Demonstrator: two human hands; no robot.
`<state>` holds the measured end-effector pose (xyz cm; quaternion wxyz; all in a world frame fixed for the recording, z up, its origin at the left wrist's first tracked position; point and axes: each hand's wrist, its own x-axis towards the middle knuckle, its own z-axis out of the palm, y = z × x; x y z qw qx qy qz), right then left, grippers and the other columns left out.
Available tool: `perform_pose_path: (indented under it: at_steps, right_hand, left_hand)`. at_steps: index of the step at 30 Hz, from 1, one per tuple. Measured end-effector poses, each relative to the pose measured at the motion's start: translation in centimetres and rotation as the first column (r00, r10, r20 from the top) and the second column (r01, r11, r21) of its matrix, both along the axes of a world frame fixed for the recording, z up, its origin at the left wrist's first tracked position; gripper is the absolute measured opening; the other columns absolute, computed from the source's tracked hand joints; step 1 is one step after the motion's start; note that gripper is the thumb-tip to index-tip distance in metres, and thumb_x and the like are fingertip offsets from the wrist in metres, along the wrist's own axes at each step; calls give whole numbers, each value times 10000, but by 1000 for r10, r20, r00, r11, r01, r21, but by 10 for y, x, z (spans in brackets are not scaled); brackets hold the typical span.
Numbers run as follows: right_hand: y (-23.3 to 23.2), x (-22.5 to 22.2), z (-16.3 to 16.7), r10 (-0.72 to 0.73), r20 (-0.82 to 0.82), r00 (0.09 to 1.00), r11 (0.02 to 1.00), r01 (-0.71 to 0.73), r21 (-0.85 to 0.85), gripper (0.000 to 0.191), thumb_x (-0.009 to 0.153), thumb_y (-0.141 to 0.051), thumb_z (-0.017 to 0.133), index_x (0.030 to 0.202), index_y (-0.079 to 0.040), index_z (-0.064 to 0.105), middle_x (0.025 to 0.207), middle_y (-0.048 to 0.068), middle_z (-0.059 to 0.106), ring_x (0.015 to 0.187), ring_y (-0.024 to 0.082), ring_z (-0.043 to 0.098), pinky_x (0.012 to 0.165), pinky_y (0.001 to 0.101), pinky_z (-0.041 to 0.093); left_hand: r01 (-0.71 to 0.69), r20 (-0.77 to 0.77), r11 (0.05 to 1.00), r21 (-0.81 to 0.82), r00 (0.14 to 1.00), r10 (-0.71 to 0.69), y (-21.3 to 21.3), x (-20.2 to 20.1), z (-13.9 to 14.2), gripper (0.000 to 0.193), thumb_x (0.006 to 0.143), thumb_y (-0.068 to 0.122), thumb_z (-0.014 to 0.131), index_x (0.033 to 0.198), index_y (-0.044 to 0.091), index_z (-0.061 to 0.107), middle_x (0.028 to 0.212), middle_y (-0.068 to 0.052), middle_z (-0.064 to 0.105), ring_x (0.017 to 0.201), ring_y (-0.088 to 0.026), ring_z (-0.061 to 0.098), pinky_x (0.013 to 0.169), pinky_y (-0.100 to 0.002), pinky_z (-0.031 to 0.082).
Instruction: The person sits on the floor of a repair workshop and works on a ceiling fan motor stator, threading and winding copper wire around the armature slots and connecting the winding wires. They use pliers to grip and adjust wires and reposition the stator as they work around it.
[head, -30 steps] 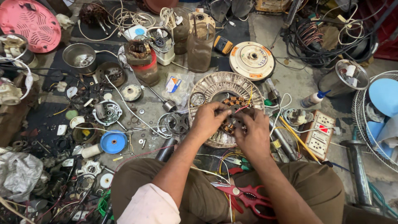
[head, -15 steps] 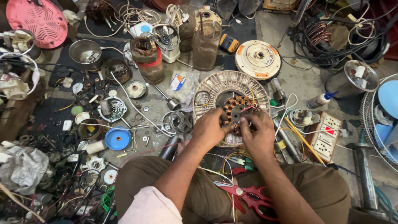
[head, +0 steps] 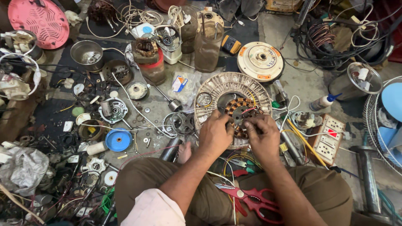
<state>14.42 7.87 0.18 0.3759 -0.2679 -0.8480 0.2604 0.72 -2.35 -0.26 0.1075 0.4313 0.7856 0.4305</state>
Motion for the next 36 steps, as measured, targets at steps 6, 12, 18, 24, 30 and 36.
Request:
perform_pose_path:
  at_steps: [6,12,18,24,30,36]
  right_hand:
    - [3,0,-2,-58,36,998,995,61,-84,117,889,-57,755,1006,-53,764,944,85,664,738,179,600,641,307,481]
    - [4,-3,-10,-134,-1,991,977,132,-165,84,891,-65,779,958,-27,746,907,52,675,638,121,561,580,278,458]
    - [8,1,-18,-125,-31,992,973,116,-200,90,859,-46,769,946,-34,750,912,32,677,665,81,584,604,238,491]
    - [10,3,-20,-132,-25,991,955,121,-270,102,863,-54,775,957,-28,745,925,40,664,670,81,585,601,243,495]
    - [8,-1,-18,-98,-70,993,964,78,-254,138,879,-98,801,1001,-39,779,973,46,678,740,105,610,642,254,506]
    - [6,-3,-16,-142,-7,990,967,137,-214,110,934,-115,783,1015,-40,783,922,70,685,757,145,622,680,280,502]
  left_hand:
    - [-41,42,998,46,998,39,8,9,-3,183,784,187,772,936,95,727,1033,-138,673,969,-367,675,827,-474,531]
    - [154,13,988,32,988,-154,-3,0,-1,211,789,179,767,968,83,713,995,-134,654,964,-351,673,842,-461,532]
    - [234,-50,972,16,971,-233,-7,-6,2,336,858,350,791,977,52,693,994,-154,633,923,-370,662,795,-483,525]
    - [212,-114,975,63,972,-204,-1,-3,-5,309,895,360,755,965,62,710,977,-135,644,911,-362,671,787,-475,535]
    - [203,-209,972,121,962,-175,4,-5,-6,273,836,252,777,979,37,690,1003,-139,645,935,-374,661,782,-479,532]
    - [203,-126,956,213,976,-179,8,-6,-4,239,815,229,811,999,91,745,956,-116,660,906,-340,681,778,-442,545]
